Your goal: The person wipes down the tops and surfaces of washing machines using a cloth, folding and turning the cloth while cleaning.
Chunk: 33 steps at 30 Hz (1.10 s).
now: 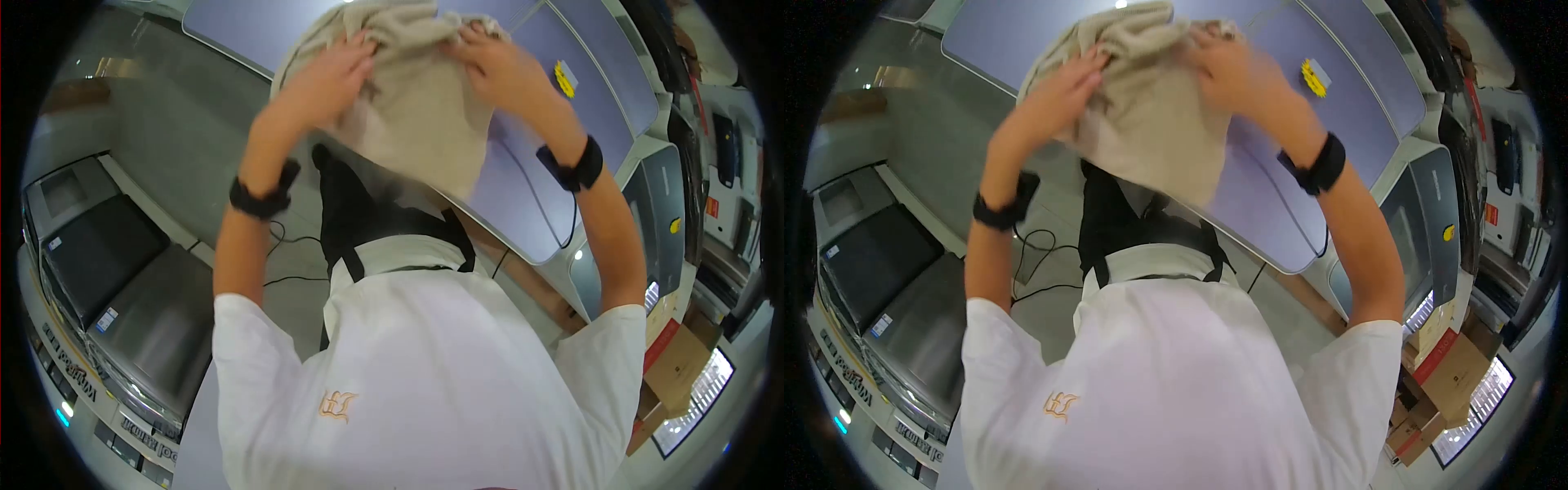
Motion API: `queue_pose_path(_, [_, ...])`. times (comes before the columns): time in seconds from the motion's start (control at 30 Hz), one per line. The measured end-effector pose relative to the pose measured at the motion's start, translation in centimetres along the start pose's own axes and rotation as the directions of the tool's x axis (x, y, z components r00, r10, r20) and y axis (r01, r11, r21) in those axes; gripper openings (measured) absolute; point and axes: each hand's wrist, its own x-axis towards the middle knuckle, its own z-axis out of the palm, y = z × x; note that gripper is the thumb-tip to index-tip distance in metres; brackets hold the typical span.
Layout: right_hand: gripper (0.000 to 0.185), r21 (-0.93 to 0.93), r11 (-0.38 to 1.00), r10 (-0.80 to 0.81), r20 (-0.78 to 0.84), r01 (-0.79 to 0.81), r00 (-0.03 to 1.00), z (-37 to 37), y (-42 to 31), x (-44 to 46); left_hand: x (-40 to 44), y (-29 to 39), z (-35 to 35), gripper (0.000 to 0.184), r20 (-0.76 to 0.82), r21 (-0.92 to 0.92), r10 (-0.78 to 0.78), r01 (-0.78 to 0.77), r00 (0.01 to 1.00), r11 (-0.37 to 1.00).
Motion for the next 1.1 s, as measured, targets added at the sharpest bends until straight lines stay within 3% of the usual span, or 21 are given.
queue_pose_path(0.03, [0.042,-0.030,0.999,-0.019,-0.042,0.017,0.999,0.2,0.5,2.6,2.5,-2.2,-1.3,0.046,0.047,0.008,-0.024,0.024,0.999,1.000])
queue_pose_path(0.1, [0.041,0.036,0.988,0.145,0.158,-0.153,0.977,-1.7,-1.5,7.3,6.2,-5.8,-4.2,0.050,0.157,0.035,-0.066,0.062,0.985,0.997])
queue_pose_path(0.13, [0.040,0.056,0.967,0.227,0.260,-0.250,0.939,-2.2,-2.9,9.0,7.0,-5.6,-5.7,0.050,0.189,-0.076,-0.081,0.097,0.979,0.992])
queue_pose_path(0.2, [0.038,0.072,0.987,0.117,0.313,-0.147,0.942,-2.3,-6.8,9.4,8.0,-4.9,-7.7,0.050,0.264,-0.300,-0.089,0.170,0.960,0.939])
queue_pose_path(0.27, [0.038,0.147,0.987,0.016,0.278,-0.059,0.960,-1.9,-9.9,8.9,3.9,-7.2,-5.7,0.046,0.045,0.024,0.269,-0.270,0.962,0.963])
queue_pose_path(0.37, [0.045,0.268,0.963,-0.053,0.105,0.023,0.993,-2.0,-12.3,7.9,-0.9,-4.9,-7.3,0.048,0.029,0.066,0.106,-0.108,0.994,0.992])
queue_pose_path(0.47, [0.049,0.284,0.958,-0.058,0.302,-0.032,0.951,-2.7,-10.8,11.1,-1.6,-6.5,-11.9,0.050,0.065,-0.035,-0.012,0.014,0.998,0.999])
queue_pose_path(0.53, [0.050,0.226,0.974,-0.078,0.322,0.003,0.943,-2.6,-10.3,15.3,-0.9,-9.3,-14.5,0.048,0.080,-0.143,-0.052,0.063,0.995,0.988])
queue_pose_path(0.63, [0.049,0.185,0.982,-0.101,0.283,0.049,0.954,-2.0,-10.4,22.2,1.4,-13.1,-18.2,0.047,-0.001,-0.185,-0.065,0.064,0.998,0.981])
queue_pose_path(0.73, [0.053,0.187,0.982,-0.064,0.238,0.019,0.969,-0.5,-12.8,26.9,2.5,-16.8,-20.3,0.046,-0.131,-0.142,-0.080,0.061,0.988,0.988])
queue_pose_path(0.83, [0.055,0.183,0.983,-0.024,0.246,-0.022,0.969,0.1,-14.7,27.6,1.8,-17.4,-20.4,0.047,-0.158,-0.044,-0.084,0.078,0.984,0.996])
queue_pose_path(0.93, [0.054,0.175,0.983,-0.006,0.308,-0.051,0.951,-0.7,-16.3,25.4,0.3,-15.6,-20.8,0.049,-0.036,0.021,0.012,-0.012,0.999,1.000])
queue_pose_path(1.1, [0.046,0.142,0.989,-0.013,0.384,-0.045,0.923,-1.1,-13.1,25.0,1.4,-18.6,-23.7,0.054,0.170,-0.157,0.099,-0.072,0.980,0.985])
